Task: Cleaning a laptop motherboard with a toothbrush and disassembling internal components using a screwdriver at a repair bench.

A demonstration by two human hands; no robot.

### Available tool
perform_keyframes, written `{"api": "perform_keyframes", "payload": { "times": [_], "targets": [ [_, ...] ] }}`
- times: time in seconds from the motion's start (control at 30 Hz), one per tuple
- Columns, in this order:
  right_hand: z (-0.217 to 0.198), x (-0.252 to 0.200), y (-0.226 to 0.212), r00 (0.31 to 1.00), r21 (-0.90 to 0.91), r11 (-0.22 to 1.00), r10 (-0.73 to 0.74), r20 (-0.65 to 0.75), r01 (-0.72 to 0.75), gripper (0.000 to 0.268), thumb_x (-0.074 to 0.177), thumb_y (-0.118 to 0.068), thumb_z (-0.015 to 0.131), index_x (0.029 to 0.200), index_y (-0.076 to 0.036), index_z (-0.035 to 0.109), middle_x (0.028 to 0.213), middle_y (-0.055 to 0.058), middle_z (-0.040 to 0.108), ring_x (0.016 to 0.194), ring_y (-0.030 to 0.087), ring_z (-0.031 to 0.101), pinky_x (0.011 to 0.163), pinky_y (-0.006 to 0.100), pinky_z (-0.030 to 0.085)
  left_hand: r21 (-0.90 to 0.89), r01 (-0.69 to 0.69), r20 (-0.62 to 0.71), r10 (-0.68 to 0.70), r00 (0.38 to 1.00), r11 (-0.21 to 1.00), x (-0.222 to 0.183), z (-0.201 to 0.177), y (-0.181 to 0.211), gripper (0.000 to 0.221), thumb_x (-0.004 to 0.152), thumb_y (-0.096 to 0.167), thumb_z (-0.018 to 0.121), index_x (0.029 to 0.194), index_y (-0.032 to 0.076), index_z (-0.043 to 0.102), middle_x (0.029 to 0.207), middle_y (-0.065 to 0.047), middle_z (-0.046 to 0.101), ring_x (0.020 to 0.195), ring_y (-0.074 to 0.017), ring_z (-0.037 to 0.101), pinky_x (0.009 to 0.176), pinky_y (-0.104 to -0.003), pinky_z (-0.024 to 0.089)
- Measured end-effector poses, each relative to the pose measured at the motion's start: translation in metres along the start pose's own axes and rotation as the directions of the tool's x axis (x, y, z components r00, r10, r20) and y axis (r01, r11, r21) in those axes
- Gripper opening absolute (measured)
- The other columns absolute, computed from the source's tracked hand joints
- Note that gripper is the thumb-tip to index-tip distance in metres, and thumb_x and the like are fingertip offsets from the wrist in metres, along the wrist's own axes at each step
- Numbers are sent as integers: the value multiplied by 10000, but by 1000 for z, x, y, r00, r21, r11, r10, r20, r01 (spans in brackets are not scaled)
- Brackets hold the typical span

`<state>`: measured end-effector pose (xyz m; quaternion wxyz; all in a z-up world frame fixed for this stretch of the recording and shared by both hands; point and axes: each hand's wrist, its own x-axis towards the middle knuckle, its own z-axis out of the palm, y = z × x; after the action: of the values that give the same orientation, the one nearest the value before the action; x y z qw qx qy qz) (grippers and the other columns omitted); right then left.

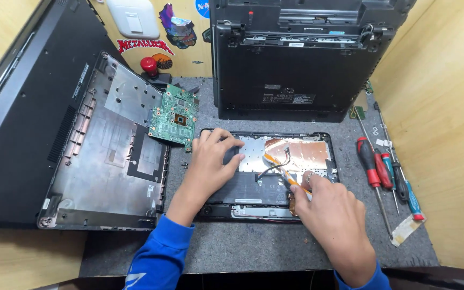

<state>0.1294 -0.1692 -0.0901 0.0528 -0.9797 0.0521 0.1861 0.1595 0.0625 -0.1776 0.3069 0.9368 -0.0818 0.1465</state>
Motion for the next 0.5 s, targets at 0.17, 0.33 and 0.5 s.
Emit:
{"api": "perform_keyframes", "payload": {
  "times": [0.17, 0.33, 0.5],
  "targets": [
    [-4, -3, -4, 1000, 1, 1000, -12, -15, 12, 329, 971, -472, 507, 1027, -186, 658, 1005, 163, 753, 979, 469, 685, 780, 559, 505, 21, -44, -8, 44, 999, 999, -5, -6, 7, 239, 953, 306, 652, 1123, 164, 743, 1081, -3, 594, 995, -240, 492, 839, -413, 361],
    [-4, -3, -3, 999, 22, 999, -38, 7, 38, 331, 1009, -449, 494, 1056, -168, 661, 958, 128, 752, 911, 421, 708, 753, 549, 518, 56, -62, -3, 63, 998, 996, -7, -8, 18, 231, 956, 308, 642, 1104, 168, 750, 1099, -11, 596, 1016, -250, 497, 824, -423, 363],
    [0, -1, 0, 999, 19, 999, -43, 17, 42, 313, 997, -457, 488, 990, -172, 620, 968, 137, 750, 948, 459, 684, 777, 565, 507, -339, -453, -548, 218, 807, 825, -39, -65, 118, 63, 959, -29, 626, 1001, -1, 664, 880, -111, 714, 751, -223, 648, 742, -338, 467]
  ]
}}
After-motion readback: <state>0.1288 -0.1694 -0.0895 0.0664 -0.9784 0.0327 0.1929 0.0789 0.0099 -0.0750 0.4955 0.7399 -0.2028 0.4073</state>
